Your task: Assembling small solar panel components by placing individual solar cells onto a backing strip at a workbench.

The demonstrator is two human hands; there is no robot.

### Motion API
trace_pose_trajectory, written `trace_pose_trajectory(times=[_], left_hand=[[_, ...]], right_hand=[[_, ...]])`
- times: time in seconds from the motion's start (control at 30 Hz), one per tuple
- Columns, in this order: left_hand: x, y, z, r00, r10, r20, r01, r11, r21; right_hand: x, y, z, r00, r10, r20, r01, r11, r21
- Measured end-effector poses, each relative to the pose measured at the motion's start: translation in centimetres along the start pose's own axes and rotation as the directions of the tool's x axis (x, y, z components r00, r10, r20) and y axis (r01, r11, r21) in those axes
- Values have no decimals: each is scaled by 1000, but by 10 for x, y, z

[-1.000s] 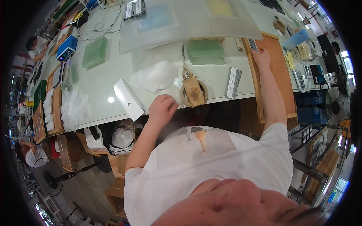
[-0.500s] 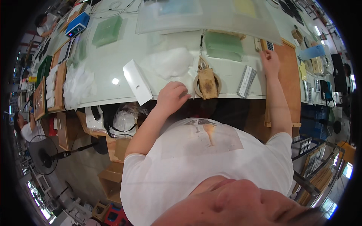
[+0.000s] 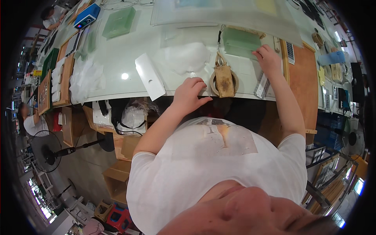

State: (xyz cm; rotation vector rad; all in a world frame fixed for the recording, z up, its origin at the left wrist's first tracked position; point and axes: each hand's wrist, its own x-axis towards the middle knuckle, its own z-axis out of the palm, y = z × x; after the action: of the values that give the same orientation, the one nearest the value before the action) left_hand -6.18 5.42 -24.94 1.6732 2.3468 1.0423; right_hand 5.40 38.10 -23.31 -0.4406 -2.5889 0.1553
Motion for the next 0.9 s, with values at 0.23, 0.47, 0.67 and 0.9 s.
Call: trace_pose_trajectory(times=[0.23,0.47,0.67,0.9], left_hand=[[-7,-14,11,984,68,-162,-80,994,-72],[-19,-21,-4,876,-393,-280,167,791,-588],[-24,-26,-22,818,-560,-128,78,329,-941],[-28,-29,-33,805,-588,-78,22,160,-987]], right_hand=[[8,2,-6,999,-52,4,52,999,-5],[12,4,-8,1000,8,-3,-8,997,73],[8,5,-10,986,-149,75,153,987,-55],[25,11,-19,991,131,23,-132,944,304]])
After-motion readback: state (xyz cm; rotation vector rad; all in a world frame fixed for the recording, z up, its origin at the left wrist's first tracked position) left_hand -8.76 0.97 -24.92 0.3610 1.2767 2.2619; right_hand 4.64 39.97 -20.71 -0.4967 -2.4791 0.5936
